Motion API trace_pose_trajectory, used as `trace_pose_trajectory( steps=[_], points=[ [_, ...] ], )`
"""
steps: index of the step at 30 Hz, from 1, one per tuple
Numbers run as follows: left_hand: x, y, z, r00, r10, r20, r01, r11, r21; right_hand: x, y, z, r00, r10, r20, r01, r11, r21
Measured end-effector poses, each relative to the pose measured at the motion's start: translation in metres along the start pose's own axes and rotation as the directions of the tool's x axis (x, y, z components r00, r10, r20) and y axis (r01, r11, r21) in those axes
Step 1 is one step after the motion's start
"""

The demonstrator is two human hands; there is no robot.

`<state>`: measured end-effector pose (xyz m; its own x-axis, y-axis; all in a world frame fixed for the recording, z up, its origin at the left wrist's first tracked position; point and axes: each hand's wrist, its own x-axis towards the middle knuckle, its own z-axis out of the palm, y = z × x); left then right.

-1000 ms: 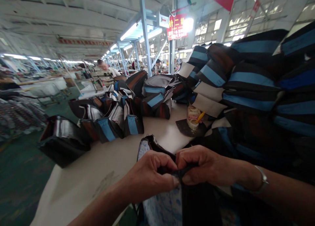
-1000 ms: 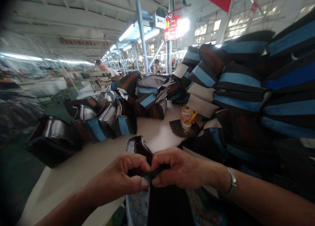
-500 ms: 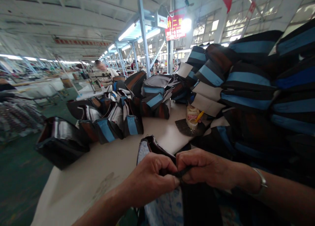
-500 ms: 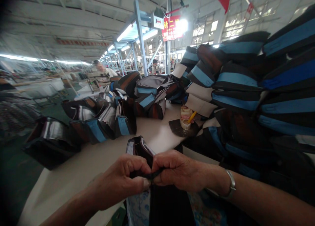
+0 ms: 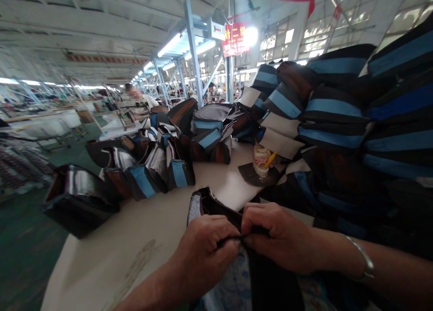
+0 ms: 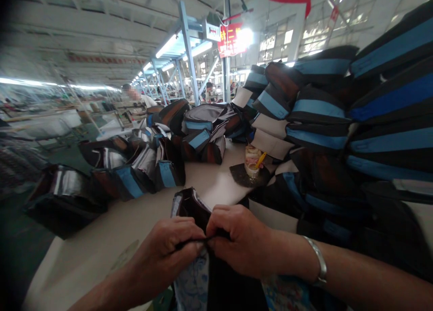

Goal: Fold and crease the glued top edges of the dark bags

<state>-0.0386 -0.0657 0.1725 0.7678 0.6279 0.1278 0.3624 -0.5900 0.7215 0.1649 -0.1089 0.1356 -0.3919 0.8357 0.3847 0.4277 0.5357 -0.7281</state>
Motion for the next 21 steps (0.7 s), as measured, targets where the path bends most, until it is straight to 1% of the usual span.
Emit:
trace_pose_trajectory(
  steps=[2, 4, 6, 7, 8, 10, 11, 12, 13, 14, 15, 16, 17, 18, 19, 20, 21],
  points=[
    [-0.002, -0.001, -0.006, 0.996, -0.054, 0.066, 0.058, 0.997, -0.051, -0.004, -0.001, 0.001, 0.993, -0.115, -0.013, 0.114, 0.991, -0.062],
    [-0.003, -0.003, -0.012, 0.976, -0.127, 0.175, 0.156, 0.974, -0.162, -0.007, -0.003, 0.0, 0.97, -0.241, 0.023, 0.242, 0.957, -0.157],
    [-0.002, -0.007, -0.016, 0.947, -0.174, 0.269, 0.245, 0.935, -0.256, -0.009, -0.006, -0.003, 0.93, -0.355, 0.096, 0.368, 0.888, -0.275],
    [-0.001, -0.009, -0.016, 0.932, -0.192, 0.306, 0.279, 0.921, -0.273, -0.009, -0.007, -0.004, 0.907, -0.399, 0.136, 0.421, 0.843, -0.334],
    [0.0, -0.011, -0.015, 0.92, -0.202, 0.337, 0.3, 0.916, -0.268, -0.01, -0.008, -0.006, 0.885, -0.43, 0.179, 0.465, 0.797, -0.386],
    [0.001, -0.015, -0.012, 0.9, -0.2, 0.388, 0.304, 0.925, -0.229, -0.011, -0.007, -0.008, 0.848, -0.454, 0.274, 0.53, 0.717, -0.451],
    [0.001, -0.016, -0.011, 0.892, -0.188, 0.411, 0.294, 0.932, -0.212, -0.012, -0.007, -0.009, 0.83, -0.458, 0.318, 0.557, 0.69, -0.461],
    [0.001, -0.017, -0.009, 0.888, -0.173, 0.426, 0.276, 0.941, -0.194, -0.013, -0.006, -0.01, 0.818, -0.465, 0.34, 0.575, 0.683, -0.45],
    [0.001, -0.016, -0.008, 0.89, -0.153, 0.429, 0.248, 0.953, -0.175, -0.014, -0.006, -0.011, 0.823, -0.463, 0.33, 0.567, 0.711, -0.416],
    [0.0, -0.015, -0.008, 0.897, -0.13, 0.423, 0.211, 0.966, -0.151, -0.015, -0.006, -0.012, 0.85, -0.44, 0.291, 0.522, 0.778, -0.35],
    [-0.002, -0.014, -0.007, 0.906, -0.105, 0.409, 0.167, 0.979, -0.119, -0.016, -0.007, -0.014, 0.891, -0.385, 0.24, 0.44, 0.862, -0.252],
    [-0.003, -0.012, -0.007, 0.918, -0.079, 0.388, 0.118, 0.99, -0.077, -0.015, -0.008, -0.016, 0.936, -0.297, 0.189, 0.324, 0.936, -0.133],
    [-0.005, -0.01, -0.007, 0.93, -0.052, 0.365, 0.067, 0.997, -0.029, -0.014, -0.009, -0.019, 0.969, -0.186, 0.164, 0.192, 0.981, -0.023],
    [-0.007, -0.009, -0.007, 0.939, -0.03, 0.343, 0.024, 0.999, 0.02, -0.013, -0.011, -0.022, 0.983, -0.077, 0.168, 0.069, 0.996, 0.054],
    [-0.008, -0.008, -0.006, 0.946, -0.014, 0.324, -0.007, 0.998, 0.065, -0.01, -0.012, -0.025, 0.98, 0.0, 0.199, -0.018, 0.996, 0.088],
    [-0.01, -0.007, -0.006, 0.952, -0.002, 0.305, -0.03, 0.994, 0.1, -0.007, -0.014, -0.027, 0.97, 0.041, 0.238, -0.063, 0.994, 0.087],
    [-0.012, -0.007, -0.005, 0.958, 0.011, 0.287, -0.048, 0.991, 0.125, -0.004, -0.016, -0.029, 0.959, 0.056, 0.279, -0.079, 0.994, 0.072]
  ],
)
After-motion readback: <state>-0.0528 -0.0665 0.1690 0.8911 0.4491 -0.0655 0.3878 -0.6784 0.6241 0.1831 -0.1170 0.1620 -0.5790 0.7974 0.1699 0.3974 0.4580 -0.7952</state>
